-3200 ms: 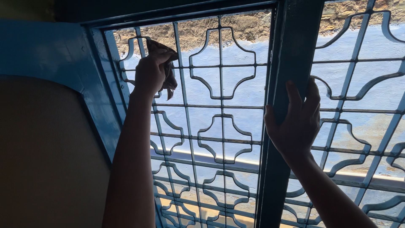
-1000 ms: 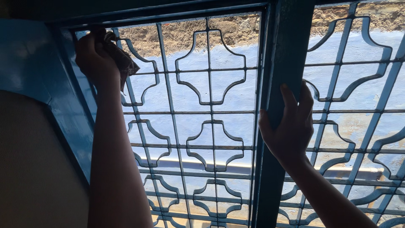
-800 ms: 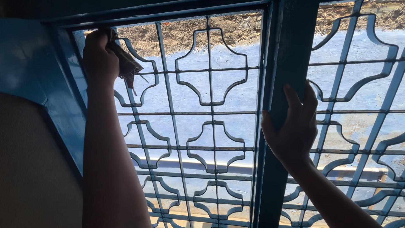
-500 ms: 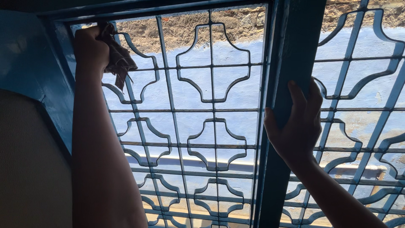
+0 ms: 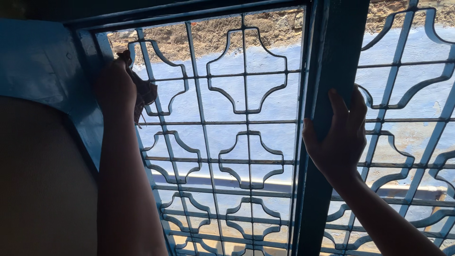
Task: The person wipes a blue window frame and its decorative metal grill with a cloth after dipping it into a bucket, moving the cloth across the various sections of the frame.
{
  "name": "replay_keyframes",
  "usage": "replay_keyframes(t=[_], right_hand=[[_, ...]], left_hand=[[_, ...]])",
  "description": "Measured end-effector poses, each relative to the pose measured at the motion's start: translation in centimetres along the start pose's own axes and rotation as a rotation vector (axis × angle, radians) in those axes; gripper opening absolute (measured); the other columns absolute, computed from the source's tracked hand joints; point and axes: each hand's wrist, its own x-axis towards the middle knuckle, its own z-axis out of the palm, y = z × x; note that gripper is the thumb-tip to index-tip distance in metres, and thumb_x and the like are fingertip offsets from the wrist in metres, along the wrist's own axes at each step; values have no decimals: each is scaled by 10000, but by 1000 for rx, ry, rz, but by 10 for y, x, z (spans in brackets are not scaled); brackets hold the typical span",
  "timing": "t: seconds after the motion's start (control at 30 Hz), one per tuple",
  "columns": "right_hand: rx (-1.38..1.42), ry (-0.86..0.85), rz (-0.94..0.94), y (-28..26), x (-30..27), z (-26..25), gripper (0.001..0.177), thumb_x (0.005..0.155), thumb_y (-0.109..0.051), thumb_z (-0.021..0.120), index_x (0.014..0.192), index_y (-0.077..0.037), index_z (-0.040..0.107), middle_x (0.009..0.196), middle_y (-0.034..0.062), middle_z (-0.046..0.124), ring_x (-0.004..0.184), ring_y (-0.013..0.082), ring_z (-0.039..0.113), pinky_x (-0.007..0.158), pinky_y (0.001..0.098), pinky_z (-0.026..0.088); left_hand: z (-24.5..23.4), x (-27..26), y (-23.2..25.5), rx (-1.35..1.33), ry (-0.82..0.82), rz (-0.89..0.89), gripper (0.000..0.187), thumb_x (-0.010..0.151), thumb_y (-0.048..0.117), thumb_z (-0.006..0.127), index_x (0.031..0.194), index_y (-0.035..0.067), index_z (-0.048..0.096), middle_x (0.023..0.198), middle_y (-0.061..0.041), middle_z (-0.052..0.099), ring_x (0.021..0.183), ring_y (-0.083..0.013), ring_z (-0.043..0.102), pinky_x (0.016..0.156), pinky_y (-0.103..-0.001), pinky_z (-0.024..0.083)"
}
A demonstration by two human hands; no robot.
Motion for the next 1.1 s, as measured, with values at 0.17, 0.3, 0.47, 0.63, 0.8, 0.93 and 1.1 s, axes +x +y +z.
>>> replay_keyframes(t=[0.17,0.3,0.47,0.63,0.8,0.93,1.1], right_hand=[[17,4,1,-1,1,-1,734,1008,-288,754,1587,-81,353,1551,284,335,1345,426,586,928,438,640],[12,15,-17,-2,1,-2,738,1000,-277,759,1588,-82,358,1556,275,334,1350,422,585,956,443,634],[31,15,-1,-3,2,-2,730,995,-272,757,1578,-79,363,1550,280,335,1337,423,589,940,437,633],[23,17,2,-2,2,-2,724,999,-288,755,1576,-80,369,1539,275,341,1331,422,590,924,440,633],[0,29,-10,-1,2,-2,729,1004,-306,752,1585,-84,372,1553,267,339,1351,421,585,969,467,626],[17,10,14,-1,0,-2,713,1008,-293,747,1584,-93,379,1558,274,340,1361,420,581,968,466,625],[-20,13,10,-1,1,-3,725,992,-301,753,1581,-91,385,1556,273,335,1362,420,574,974,483,615]], left_hand=[[10,-16,4,-120,122,-61,246,1078,3,543,1294,27,658,1221,-180,714,1074,-327,719,935,-465,569],[40,-22,-2,-205,344,-56,303,998,-36,591,1284,29,668,1269,-174,710,1148,-322,706,990,-461,563],[57,-33,4,-299,424,-121,334,996,-46,570,1303,45,666,1292,-158,705,1176,-303,705,1004,-437,568],[44,-53,31,-214,350,-174,205,1042,18,584,1209,73,689,1332,-135,704,1165,-274,713,976,-435,591],[15,-51,30,-240,225,-125,424,888,-36,608,1294,69,673,1386,-174,624,1148,-356,644,934,-467,529],[12,-44,11,-319,68,-53,502,932,-91,552,1348,158,681,1410,-89,630,1285,-316,609,1102,-442,465],[38,-48,9,-691,89,-11,513,963,-107,479,1400,116,629,1444,-108,611,1347,-300,594,1158,-409,447]])
